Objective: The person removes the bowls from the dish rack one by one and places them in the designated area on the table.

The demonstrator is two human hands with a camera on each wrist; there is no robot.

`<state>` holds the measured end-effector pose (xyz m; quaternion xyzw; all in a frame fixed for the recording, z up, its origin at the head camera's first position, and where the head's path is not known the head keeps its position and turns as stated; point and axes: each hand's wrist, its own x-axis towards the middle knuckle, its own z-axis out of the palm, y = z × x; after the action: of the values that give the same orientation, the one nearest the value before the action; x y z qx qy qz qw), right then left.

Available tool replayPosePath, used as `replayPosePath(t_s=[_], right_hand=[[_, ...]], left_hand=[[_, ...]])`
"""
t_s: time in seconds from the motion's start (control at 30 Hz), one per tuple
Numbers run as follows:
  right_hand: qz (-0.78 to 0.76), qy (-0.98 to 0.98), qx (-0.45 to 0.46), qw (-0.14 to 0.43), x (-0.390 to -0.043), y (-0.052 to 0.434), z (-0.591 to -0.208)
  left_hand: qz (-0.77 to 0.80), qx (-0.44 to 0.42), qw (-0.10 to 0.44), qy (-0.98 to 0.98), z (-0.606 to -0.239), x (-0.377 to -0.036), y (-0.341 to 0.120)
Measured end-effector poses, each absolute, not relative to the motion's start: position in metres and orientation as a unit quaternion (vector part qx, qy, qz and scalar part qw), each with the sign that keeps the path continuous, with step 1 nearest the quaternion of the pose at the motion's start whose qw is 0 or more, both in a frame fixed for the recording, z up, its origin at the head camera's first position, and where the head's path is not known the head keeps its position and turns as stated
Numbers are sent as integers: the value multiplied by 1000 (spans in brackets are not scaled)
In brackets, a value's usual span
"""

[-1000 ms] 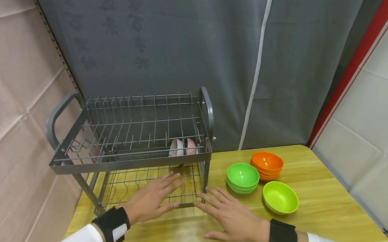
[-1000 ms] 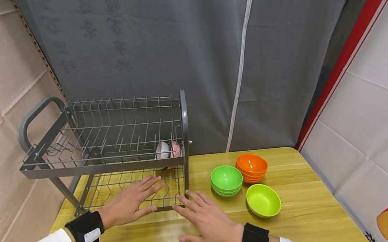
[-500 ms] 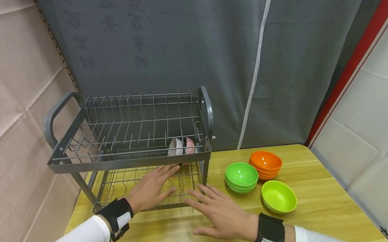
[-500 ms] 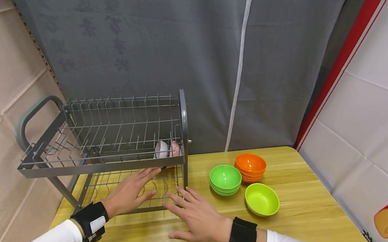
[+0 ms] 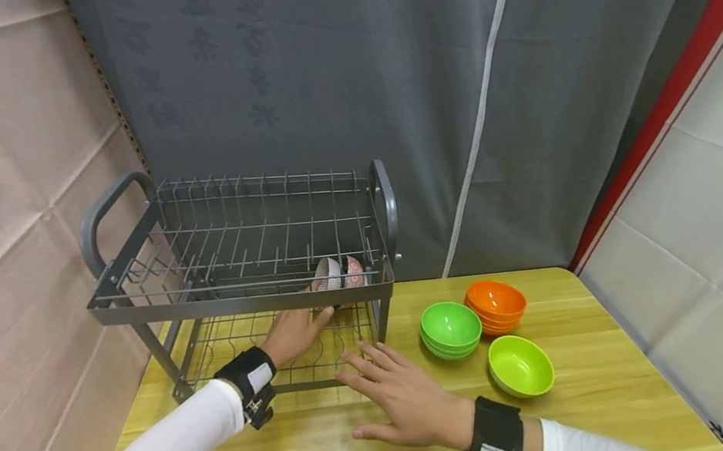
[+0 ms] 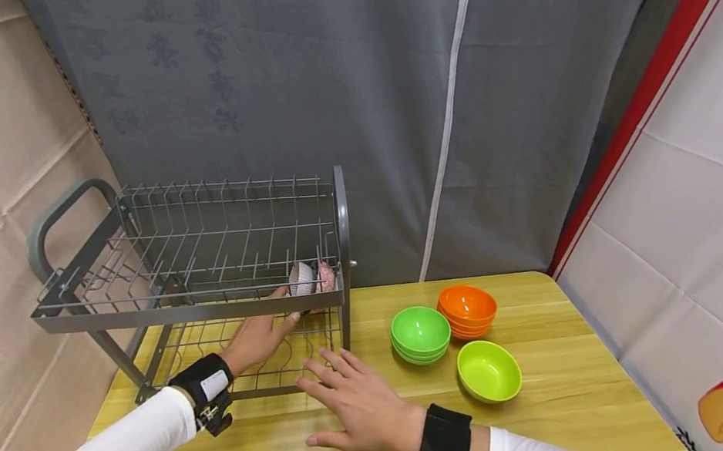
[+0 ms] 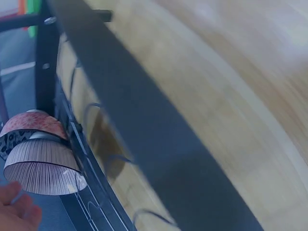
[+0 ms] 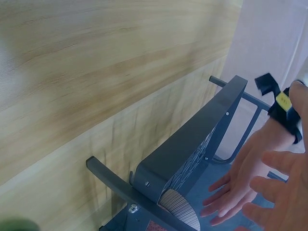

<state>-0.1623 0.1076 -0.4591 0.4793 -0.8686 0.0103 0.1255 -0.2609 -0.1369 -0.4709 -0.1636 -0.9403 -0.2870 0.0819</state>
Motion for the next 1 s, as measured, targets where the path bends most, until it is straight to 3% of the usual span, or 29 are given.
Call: replayPosePath(t_s=[0.2,0.3,0.4,0.47,0.53,0.63,0.73,1.0], right_hand=[[-1,-868,481,127,-162,106,-458],[1,-868,479,128,-163,105,-457],[0,-870,478,126,-163,105,-457],[-4,-870,477,124,-163,106,-457],[-9,-870,477,123,-162,106,-457],[-10,-870,477,124,-162,106,-457],[-10,-870,477,124,-162,106,-457],[-8,-867,481,127,-163,107,-462]], left_hand=[[-334,-125,50,-933,-462,-278,-126],[-329,-172,109,-922,-471,-290,-124],[-208,-237,216,-924,-528,-334,-132],[-134,-246,255,-926,-571,-368,-139],[-92,-237,262,-931,-618,-407,-144],[-128,-200,218,-947,-647,-431,-146],[-155,-172,225,-947,-659,-440,-141],[-219,-111,256,-935,-649,-423,-133]])
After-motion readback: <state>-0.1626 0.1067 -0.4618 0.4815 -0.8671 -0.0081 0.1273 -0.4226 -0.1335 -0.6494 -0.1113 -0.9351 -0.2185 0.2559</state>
